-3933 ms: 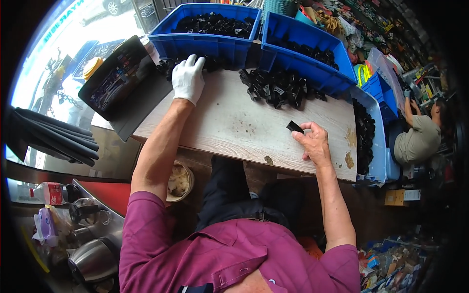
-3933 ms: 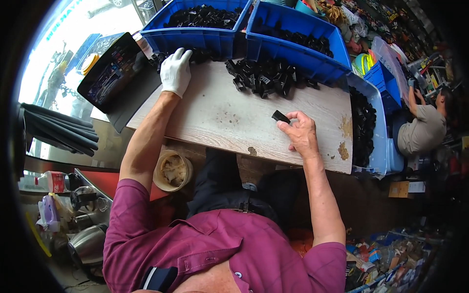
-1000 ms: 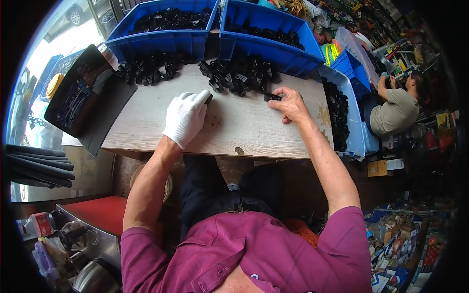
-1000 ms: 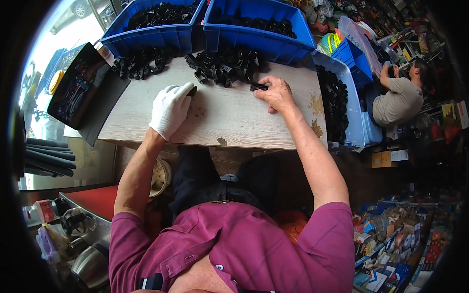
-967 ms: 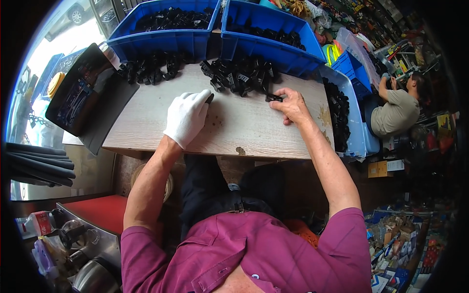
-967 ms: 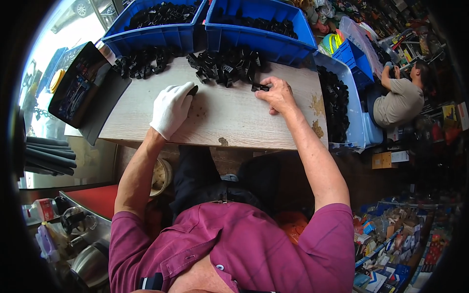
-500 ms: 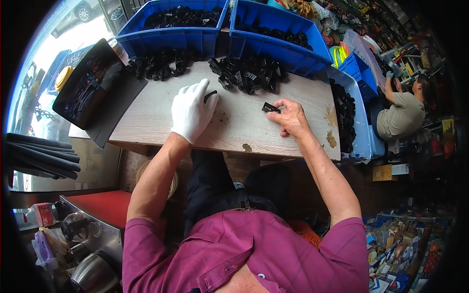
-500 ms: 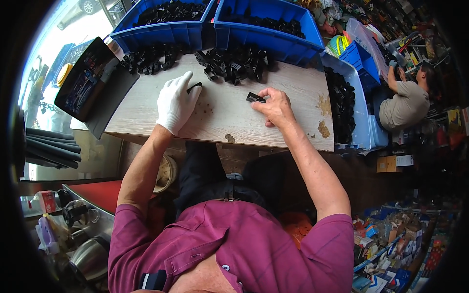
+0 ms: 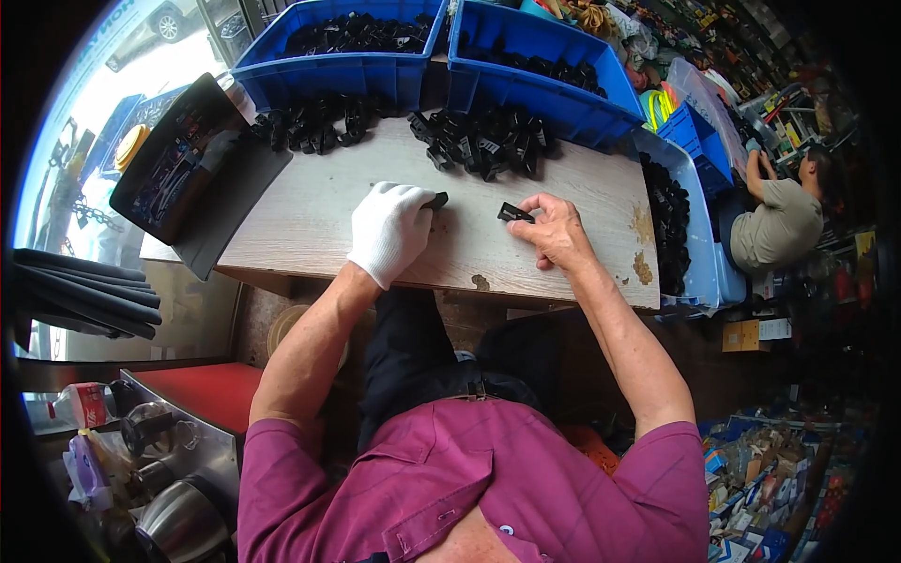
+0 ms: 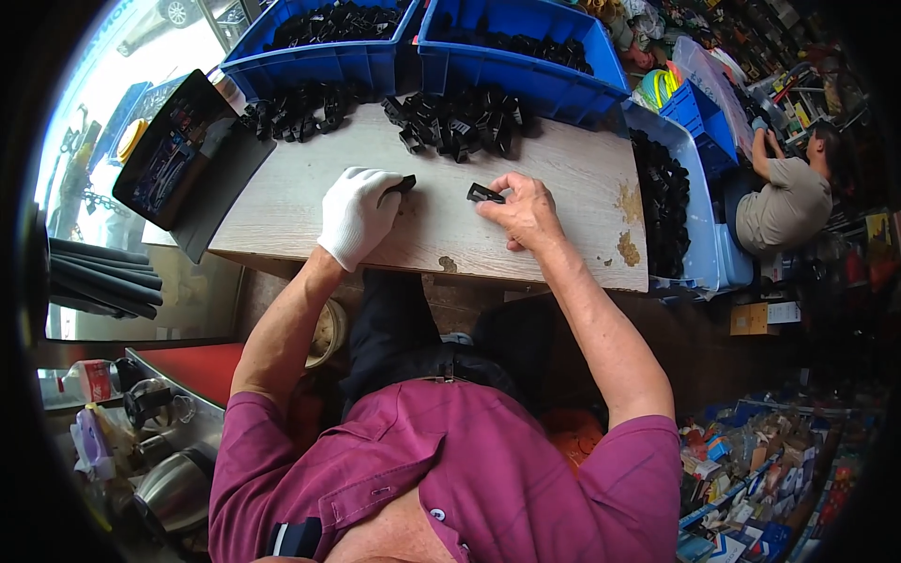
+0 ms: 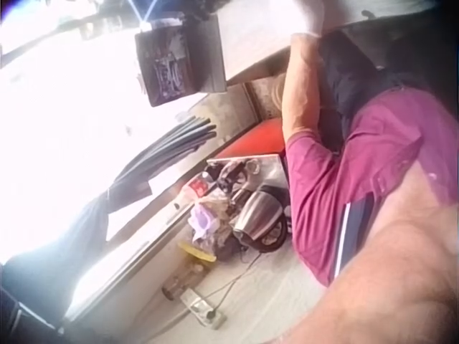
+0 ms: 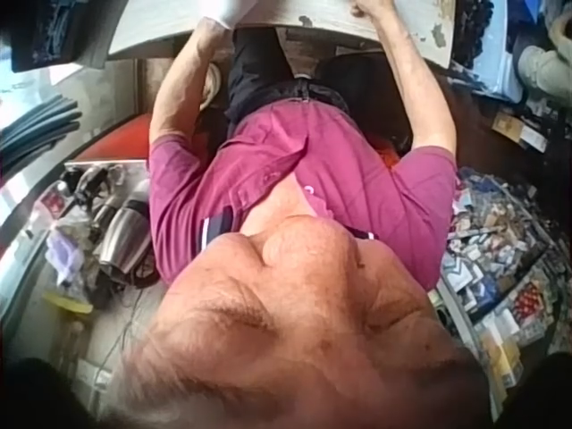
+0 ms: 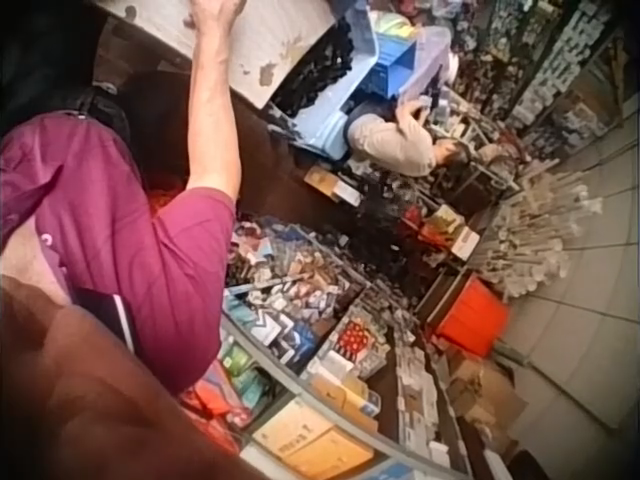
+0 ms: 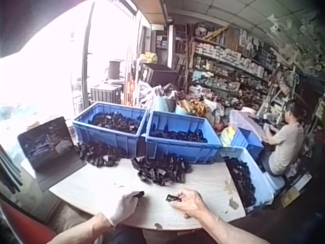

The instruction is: The recorder picks up and inspects small black plastic buckles or components at a workbench.

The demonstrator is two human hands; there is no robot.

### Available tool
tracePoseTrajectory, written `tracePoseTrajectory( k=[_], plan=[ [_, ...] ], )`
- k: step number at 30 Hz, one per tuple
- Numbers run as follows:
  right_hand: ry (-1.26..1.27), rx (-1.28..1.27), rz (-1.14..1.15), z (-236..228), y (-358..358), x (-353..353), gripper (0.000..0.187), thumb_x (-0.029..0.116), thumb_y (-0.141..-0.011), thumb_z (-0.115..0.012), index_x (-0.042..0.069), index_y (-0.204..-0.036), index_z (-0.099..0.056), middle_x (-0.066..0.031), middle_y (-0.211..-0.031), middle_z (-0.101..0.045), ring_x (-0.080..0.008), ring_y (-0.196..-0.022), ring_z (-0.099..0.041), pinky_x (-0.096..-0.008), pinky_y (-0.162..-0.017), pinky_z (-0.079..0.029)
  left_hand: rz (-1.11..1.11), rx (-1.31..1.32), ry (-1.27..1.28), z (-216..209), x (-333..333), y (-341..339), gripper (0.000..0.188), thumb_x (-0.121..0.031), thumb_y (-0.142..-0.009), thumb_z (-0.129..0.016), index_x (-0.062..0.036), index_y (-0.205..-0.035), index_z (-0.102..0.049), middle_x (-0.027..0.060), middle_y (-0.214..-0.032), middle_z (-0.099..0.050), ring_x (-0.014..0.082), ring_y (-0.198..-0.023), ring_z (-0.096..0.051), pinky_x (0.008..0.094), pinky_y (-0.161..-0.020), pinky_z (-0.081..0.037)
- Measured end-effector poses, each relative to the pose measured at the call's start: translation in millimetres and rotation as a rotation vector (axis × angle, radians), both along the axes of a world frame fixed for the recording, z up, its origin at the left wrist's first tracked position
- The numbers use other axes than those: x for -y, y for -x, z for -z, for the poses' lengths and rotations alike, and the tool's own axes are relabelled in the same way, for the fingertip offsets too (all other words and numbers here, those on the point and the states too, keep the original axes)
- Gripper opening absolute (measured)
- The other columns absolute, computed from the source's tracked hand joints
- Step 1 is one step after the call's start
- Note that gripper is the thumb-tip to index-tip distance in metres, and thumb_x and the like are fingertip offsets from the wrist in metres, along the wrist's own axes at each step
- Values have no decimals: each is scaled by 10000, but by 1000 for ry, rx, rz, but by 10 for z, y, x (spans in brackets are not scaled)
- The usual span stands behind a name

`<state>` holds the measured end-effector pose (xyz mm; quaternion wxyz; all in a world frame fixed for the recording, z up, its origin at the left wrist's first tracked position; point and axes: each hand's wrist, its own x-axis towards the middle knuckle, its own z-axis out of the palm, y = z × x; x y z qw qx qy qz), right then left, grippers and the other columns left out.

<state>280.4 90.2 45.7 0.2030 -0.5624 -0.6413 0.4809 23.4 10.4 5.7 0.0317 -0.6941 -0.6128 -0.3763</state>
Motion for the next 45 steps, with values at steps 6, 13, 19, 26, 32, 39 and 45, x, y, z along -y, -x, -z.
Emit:
tracePoseTrajectory(
  k=[6, 13, 19, 26, 32, 39, 45],
  plan=[
    [-11, 64, -25, -49, 38, 44, 361, 163, -808, -816, 18, -1114, -690, 9, -599, -560, -89, -449, -506, -274, -369, -457, 126, 371, 19, -39, -95, -310, 270, -66, -847, -707, -53, -1114, -748, 143, -1035, -740, 354, -988, -699, 402, -873, -568],
    [-22, 40, -40, 38, 8, 19, 319, 61, -803, -703, 28, -1119, -704, 13, -588, -554, -95, -447, -493, -289, -373, -471, 379, 120, -3, -55, -333, -654, 230, -56, -874, -664, -79, -1083, -757, 112, -1037, -721, 345, -986, -682, 415, -861, -566],
    [-32, -4, 20, 18, 21, 38, 318, -16, -814, -618, 29, -1114, -713, 14, -565, -537, -89, -449, -482, -291, -363, -454, 488, -17, -5, -42, -452, -736, 260, -64, -829, -660, -97, -1073, -744, 96, -1070, -701, 326, -989, -671, 409, -856, -561],
    [-11, -10, -19, 3, 11, 49, 290, 11, -800, -675, 1, -1088, -709, 17, -550, -516, -84, -423, -461, -281, -359, -430, 476, -139, -50, 40, -337, -657, 335, -134, -823, -662, -96, -1152, -707, 82, -1076, -695, 305, -1042, -656, 428, -906, -529],
    [-14, -28, -29, 69, -11, 23, 283, 67, -820, -735, 4, -1094, -701, 25, -547, -509, -79, -415, -457, -274, -354, -413, 428, -110, -31, -33, -288, -652, 341, -100, -793, -682, -78, -1132, -696, 96, -1103, -697, 314, -1079, -656, 431, -914, -536],
    [-53, -115, -4, 67, -67, 46, 335, 132, -836, -811, -29, -1090, -662, 12, -562, -551, -72, -407, -461, -256, -346, -396, -294, -86, -284, -188, -487, 253, 288, -86, -898, -689, -80, -1187, -696, 116, -1108, -712, 363, -999, -645, 445, -893, -529],
    [-61, -130, 13, 101, -46, 33, 331, 154, -852, -805, -25, -1089, -657, 12, -567, -555, -73, -407, -468, -258, -350, -400, -549, -333, 126, 54, -770, 957, 221, -290, -962, -642, -92, -945, -737, 142, -983, -734, 378, -950, -667, 490, -779, -578]
  ],
)
